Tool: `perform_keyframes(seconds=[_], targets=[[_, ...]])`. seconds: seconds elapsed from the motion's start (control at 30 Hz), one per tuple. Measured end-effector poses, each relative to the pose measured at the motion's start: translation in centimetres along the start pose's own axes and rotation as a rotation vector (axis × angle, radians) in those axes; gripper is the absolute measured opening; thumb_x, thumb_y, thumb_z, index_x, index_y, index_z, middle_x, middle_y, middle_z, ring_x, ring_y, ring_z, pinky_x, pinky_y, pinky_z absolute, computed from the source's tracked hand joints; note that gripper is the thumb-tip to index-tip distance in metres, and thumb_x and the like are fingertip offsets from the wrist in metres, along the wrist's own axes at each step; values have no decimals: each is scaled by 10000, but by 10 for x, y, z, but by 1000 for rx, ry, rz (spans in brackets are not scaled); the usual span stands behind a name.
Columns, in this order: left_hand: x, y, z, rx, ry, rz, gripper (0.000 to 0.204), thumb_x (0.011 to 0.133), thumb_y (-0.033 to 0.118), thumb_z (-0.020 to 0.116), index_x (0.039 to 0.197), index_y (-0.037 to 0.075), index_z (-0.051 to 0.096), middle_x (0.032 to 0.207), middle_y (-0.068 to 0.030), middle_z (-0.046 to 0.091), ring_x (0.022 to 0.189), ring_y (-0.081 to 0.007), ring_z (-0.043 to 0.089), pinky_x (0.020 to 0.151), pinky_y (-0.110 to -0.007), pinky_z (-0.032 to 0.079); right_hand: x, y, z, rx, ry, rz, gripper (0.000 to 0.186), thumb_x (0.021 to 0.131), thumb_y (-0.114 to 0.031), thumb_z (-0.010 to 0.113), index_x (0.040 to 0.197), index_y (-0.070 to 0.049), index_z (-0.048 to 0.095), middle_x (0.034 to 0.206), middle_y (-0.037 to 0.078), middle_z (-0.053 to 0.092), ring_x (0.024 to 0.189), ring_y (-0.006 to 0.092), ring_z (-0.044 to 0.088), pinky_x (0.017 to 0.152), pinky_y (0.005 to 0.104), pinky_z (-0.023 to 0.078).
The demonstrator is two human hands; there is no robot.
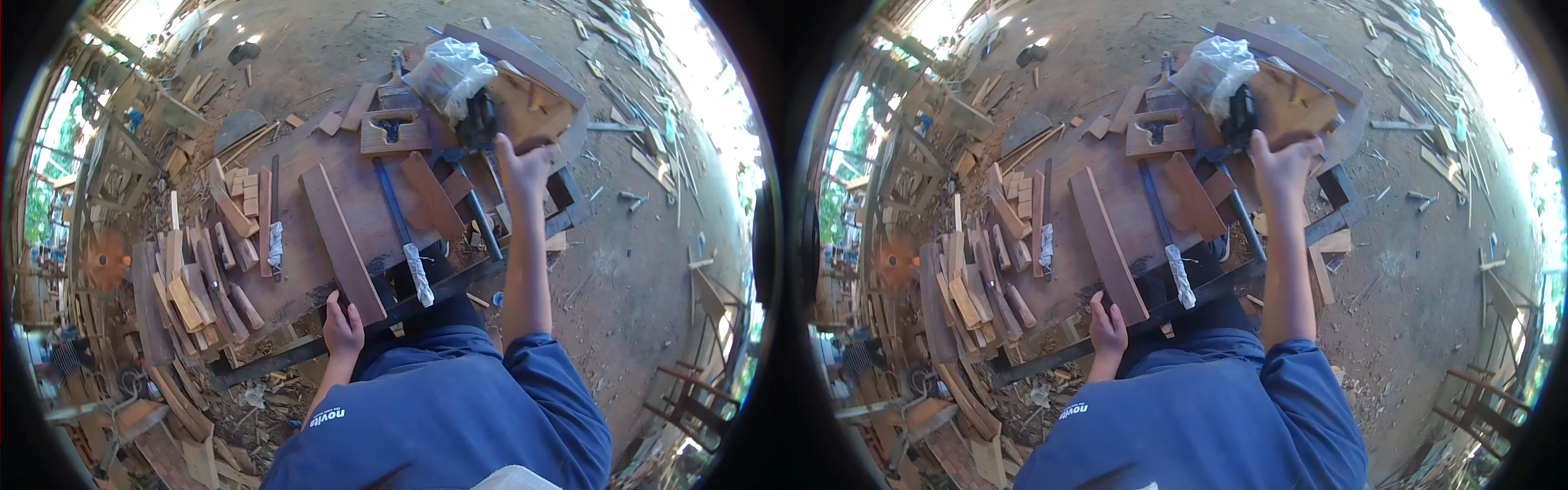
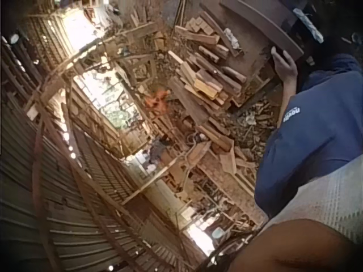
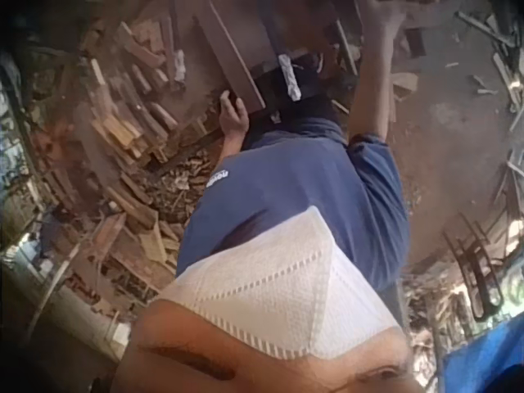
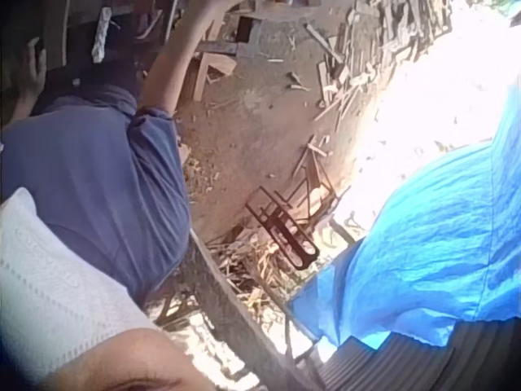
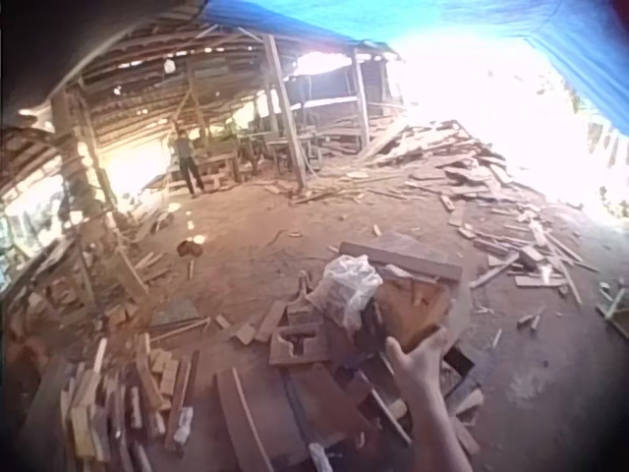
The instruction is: Chiseling and carving a piece of wood at a woodworking station using a hammer and chisel.
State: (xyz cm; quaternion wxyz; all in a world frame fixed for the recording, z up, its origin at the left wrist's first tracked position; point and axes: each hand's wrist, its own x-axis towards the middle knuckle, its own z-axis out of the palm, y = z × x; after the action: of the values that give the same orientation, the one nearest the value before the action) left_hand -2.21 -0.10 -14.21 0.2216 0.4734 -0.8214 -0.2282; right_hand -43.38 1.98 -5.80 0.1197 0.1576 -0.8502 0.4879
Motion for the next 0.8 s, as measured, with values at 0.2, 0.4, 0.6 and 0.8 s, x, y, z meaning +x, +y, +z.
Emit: perform_keyframes(seconds=[0.2,0.4,0.6,0.8], targets=[[1,5,0,-14,10,-18,407,966,251,462,1303,28,407,1094,-269,603,937,-457,617,757,-478,510,-33,-69,-3,-35,-121,124,831,786,-359,732,1293,38,207,1150,338,526,1029,486,583,894,509,473],[0,3,1,-28,17,-9,400,970,250,458,1306,39,405,1072,-270,615,914,-460,623,740,-481,510,-55,-67,15,87,-95,-90,737,767,-188,744,1291,6,264,1148,279,531,1066,454,551,825,491,501],[-1,8,-2,-24,-26,-82,385,987,250,413,1312,44,385,1092,-252,614,983,-442,613,807,-463,491,-61,-58,20,68,-226,-106,562,761,-113,682,1243,-29,405,1107,215,587,1005,377,605,808,445,523],[-1,7,-1,-27,-12,-61,375,990,250,419,1308,52,395,1093,-236,617,982,-425,621,803,-450,497,-66,-51,24,-28,-178,-303,445,735,-102,653,1157,-37,529,1065,147,622,976,338,625,801,418,530]])
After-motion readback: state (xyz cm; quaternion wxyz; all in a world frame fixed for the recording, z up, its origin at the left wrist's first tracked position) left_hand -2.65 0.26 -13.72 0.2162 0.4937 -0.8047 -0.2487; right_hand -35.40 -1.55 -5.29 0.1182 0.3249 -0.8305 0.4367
